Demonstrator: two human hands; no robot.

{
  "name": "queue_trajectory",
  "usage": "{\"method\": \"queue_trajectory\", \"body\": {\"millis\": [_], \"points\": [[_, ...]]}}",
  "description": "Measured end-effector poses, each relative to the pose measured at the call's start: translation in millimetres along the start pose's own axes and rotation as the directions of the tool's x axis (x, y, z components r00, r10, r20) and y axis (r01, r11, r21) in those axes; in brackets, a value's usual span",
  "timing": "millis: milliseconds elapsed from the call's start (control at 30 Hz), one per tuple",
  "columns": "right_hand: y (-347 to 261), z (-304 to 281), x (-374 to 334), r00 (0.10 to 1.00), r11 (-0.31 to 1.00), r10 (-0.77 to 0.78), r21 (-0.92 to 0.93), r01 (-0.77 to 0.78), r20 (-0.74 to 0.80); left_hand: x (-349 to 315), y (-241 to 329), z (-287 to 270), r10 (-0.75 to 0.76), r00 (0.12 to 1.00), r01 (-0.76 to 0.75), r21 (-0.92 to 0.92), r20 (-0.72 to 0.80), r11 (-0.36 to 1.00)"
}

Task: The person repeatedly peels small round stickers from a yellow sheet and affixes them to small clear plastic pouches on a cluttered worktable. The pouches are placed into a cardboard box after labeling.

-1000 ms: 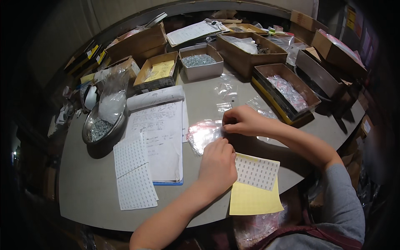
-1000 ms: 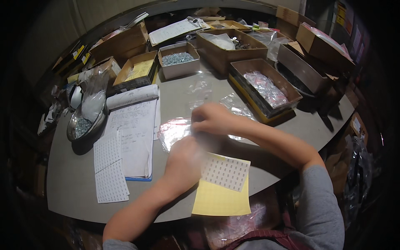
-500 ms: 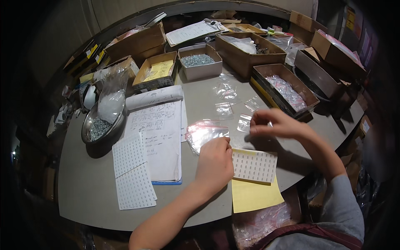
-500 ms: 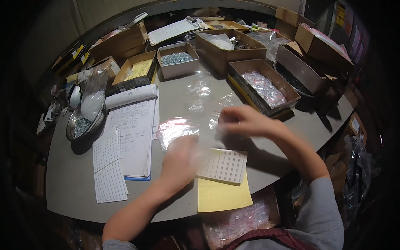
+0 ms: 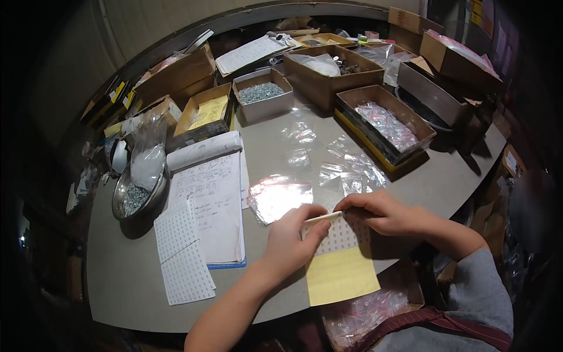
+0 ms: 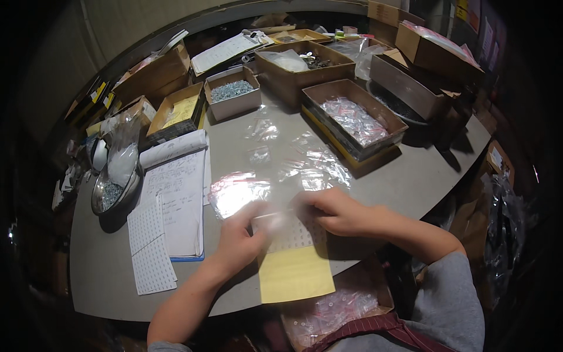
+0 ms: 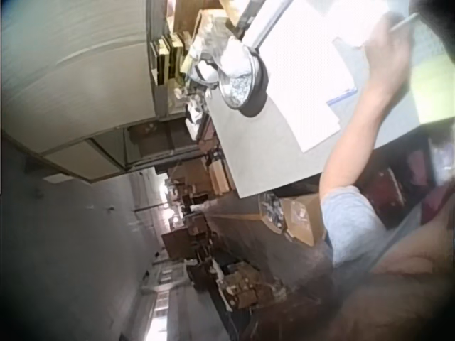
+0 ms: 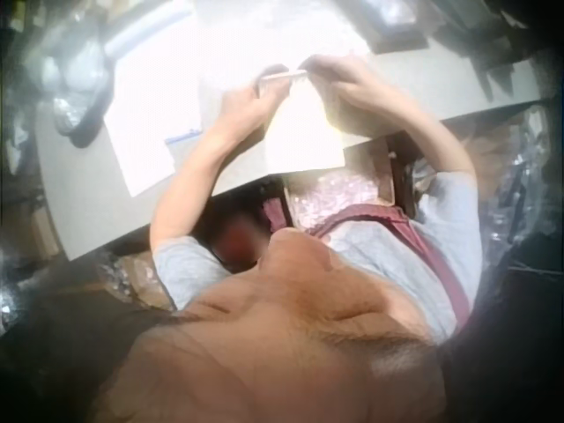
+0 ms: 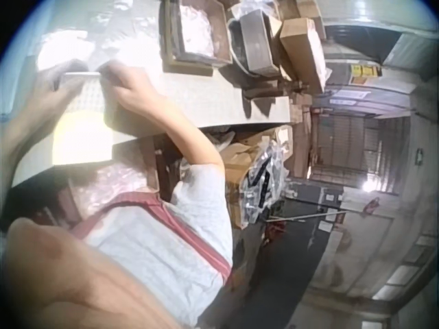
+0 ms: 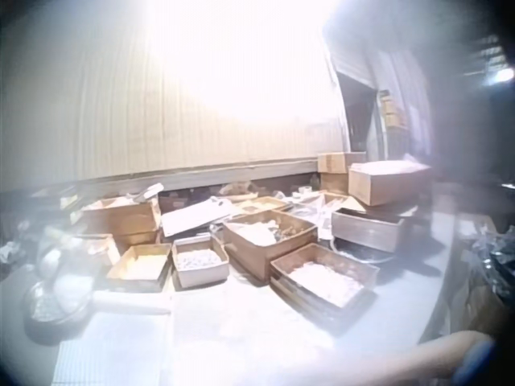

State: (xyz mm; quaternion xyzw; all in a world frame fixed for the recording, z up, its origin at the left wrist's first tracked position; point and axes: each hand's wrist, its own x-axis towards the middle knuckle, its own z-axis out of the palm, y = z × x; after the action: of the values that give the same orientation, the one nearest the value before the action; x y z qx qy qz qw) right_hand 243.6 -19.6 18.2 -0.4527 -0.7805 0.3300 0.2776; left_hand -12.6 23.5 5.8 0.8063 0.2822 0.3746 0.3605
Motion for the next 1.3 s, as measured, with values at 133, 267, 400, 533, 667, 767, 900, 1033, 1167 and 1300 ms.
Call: {"method": "queue_trajectory", "body": {"millis": [133,267,400,533,667,767,900,1033,1167,1300], "points": [[-5.7,6.3,14.8,0.978,0.944,-0.206,-0.273,0.186,-0.045,-4.8,-0.3,1.9,-0.141,0.989,0.141,0.010,-0.038,0.990],[-18.9,13.2,23.1,0.914,0.841,-0.382,-0.463,0.280,-0.140,-4.1,11.7,-5.3,-0.170,0.983,0.177,0.116,-0.066,0.977],[-26.5,17.6,24.8,0.889,0.767,-0.431,-0.582,0.270,-0.155,-3.5,12.0,-7.2,-0.161,0.984,0.171,0.149,-0.075,0.974],[-25.6,23.5,22.5,0.845,0.694,-0.501,-0.670,0.264,-0.186,-1.8,11.6,-7.8,-0.250,0.966,0.255,0.096,-0.065,0.962],[-25.6,25.3,21.7,0.833,0.648,-0.530,-0.708,0.280,-0.156,-3.0,2.9,-5.9,-0.290,0.955,0.293,0.050,-0.057,0.955],[-26.0,22.7,24.3,0.849,0.702,-0.503,-0.650,0.292,-0.161,-4.4,0.1,-2.7,-0.274,0.959,0.278,0.061,-0.076,0.959],[-18.1,6.3,47.1,0.908,0.877,-0.374,-0.391,0.279,-0.189,-6.3,-3.0,7.3,-0.030,0.997,0.054,0.372,-0.070,0.927],[-3.7,7.3,98.0,0.994,0.963,-0.103,-0.255,0.090,-0.041,-9.2,-3.5,10.7,0.181,0.982,-0.137,0.461,-0.053,0.877],[12.8,21.9,116.0,0.994,0.851,-0.111,-0.517,0.095,-0.001,-11.5,-1.1,11.5,0.197,0.977,-0.146,0.425,-0.078,0.893],[4.7,-9.7,114.5,0.978,0.752,0.207,-0.638,-0.164,-0.007,-10.0,-5.2,12.7,0.155,0.984,-0.111,0.383,-0.087,0.917]]}}
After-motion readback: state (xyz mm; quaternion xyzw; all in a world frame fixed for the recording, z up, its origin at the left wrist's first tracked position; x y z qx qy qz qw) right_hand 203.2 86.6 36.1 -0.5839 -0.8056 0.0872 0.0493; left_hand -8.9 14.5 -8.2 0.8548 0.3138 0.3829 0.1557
